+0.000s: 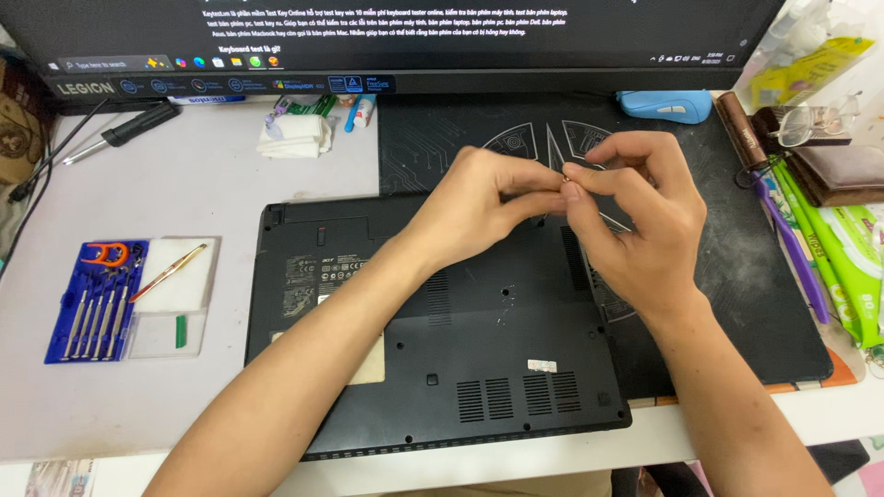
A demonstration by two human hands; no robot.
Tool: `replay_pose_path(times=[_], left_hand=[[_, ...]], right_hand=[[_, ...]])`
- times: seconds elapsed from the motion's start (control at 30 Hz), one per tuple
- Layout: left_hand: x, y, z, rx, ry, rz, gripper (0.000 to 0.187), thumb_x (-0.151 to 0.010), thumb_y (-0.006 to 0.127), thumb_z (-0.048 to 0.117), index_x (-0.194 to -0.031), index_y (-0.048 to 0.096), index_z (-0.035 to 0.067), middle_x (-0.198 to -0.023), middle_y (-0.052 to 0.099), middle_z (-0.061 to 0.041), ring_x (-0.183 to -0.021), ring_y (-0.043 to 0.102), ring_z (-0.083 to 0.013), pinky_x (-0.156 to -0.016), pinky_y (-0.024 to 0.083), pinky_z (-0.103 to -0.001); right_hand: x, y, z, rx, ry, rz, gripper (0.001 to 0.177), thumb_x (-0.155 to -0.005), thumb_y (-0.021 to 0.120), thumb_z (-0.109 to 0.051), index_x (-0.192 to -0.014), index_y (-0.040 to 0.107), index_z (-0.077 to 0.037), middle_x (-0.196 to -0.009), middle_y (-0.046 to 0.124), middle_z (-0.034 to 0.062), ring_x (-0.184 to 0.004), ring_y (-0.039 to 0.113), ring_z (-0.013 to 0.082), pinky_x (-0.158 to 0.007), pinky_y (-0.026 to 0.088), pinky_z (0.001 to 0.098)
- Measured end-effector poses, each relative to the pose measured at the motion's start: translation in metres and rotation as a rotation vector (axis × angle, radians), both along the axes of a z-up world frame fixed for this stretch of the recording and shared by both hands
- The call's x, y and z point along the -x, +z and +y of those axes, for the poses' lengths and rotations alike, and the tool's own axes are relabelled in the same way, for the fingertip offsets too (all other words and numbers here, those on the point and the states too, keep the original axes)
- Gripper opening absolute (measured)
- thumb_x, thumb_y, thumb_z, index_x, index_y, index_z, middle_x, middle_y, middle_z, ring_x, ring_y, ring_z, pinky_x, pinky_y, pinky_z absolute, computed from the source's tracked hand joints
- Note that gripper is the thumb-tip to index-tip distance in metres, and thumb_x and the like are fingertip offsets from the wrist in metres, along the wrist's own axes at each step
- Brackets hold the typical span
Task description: The person unscrews several screws from the bottom casing of a laptop using a screwdriver and removes a component.
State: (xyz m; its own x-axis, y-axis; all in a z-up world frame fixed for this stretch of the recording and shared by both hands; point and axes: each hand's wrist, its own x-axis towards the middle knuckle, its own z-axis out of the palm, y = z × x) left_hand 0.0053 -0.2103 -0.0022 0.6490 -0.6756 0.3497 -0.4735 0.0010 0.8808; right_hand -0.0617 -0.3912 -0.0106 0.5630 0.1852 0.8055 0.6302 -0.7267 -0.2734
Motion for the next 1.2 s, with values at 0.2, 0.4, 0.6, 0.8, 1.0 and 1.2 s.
replay_pose_path(times=[0.2, 0.4, 0.6, 0.8, 1.0, 1.2], left_hand=[[-0.004, -0.006, -0.010, 0.034, 0.157, -0.036, 0.018, -0.081, 0.084, 0.020, -0.079, 0.068, 0.013, -0.075, 0.072, 0.004, -0.070, 0.065, -0.0073, -0.068, 0.056, -0.023], [-0.009, -0.006, 0.004, -0.056, -0.056, -0.175, 0.022, -0.098, 0.065, 0.027, -0.087, 0.073, 0.009, -0.071, 0.062, 0.006, -0.078, 0.047, 0.0019, -0.068, 0.045, -0.024], [0.001, -0.003, -0.007, 0.056, 0.128, -0.010, 0.023, -0.079, 0.086, 0.024, -0.081, 0.065, 0.013, -0.078, 0.071, 0.003, -0.075, 0.068, -0.0086, -0.072, 0.058, -0.023], [-0.007, -0.011, 0.000, -0.050, 0.015, -0.133, 0.021, -0.094, 0.069, 0.029, -0.093, 0.077, 0.010, -0.090, 0.081, 0.002, -0.088, 0.067, 0.0006, -0.080, 0.052, -0.024], [0.001, -0.010, -0.013, 0.006, 0.162, -0.009, 0.024, -0.080, 0.084, 0.023, -0.082, 0.063, 0.012, -0.079, 0.071, 0.002, -0.076, 0.069, -0.0107, -0.074, 0.057, -0.026], [-0.001, -0.006, 0.003, -0.122, -0.046, -0.076, 0.027, -0.104, 0.052, 0.026, -0.105, 0.073, 0.009, -0.095, 0.076, 0.002, -0.088, 0.067, -0.0065, -0.079, 0.051, -0.027]], right_hand=[[0.001, 0.001, -0.003, -0.027, -0.004, 0.025, 0.009, -0.099, 0.077, 0.013, -0.096, 0.071, 0.007, -0.097, 0.066, 0.0186, -0.089, 0.059, 0.0298, -0.082, 0.048, 0.0377], [0.003, 0.004, 0.002, -0.135, 0.050, 0.200, 0.003, -0.100, 0.073, 0.003, -0.099, 0.071, 0.003, -0.097, 0.066, 0.0175, -0.086, 0.060, 0.0236, -0.080, 0.049, 0.0327], [0.003, 0.003, 0.006, -0.265, 0.016, 0.320, 0.004, -0.099, 0.070, 0.005, -0.098, 0.069, 0.002, -0.099, 0.065, 0.0131, -0.091, 0.061, 0.0207, -0.076, 0.050, 0.0276], [0.001, 0.003, 0.007, -0.229, 0.037, 0.301, 0.002, -0.100, 0.071, 0.002, -0.100, 0.069, 0.001, -0.101, 0.065, 0.0140, -0.090, 0.061, 0.0199, -0.078, 0.051, 0.0278], [0.003, 0.006, 0.007, -0.248, 0.022, 0.305, 0.005, -0.098, 0.072, 0.003, -0.098, 0.068, 0.000, -0.100, 0.064, 0.0127, -0.082, 0.060, 0.0182, -0.076, 0.051, 0.0269], [0.001, 0.005, 0.004, -0.231, 0.041, 0.273, 0.004, -0.099, 0.071, 0.004, -0.099, 0.069, 0.000, -0.101, 0.066, 0.0132, -0.087, 0.061, 0.0192, -0.077, 0.050, 0.0278]])
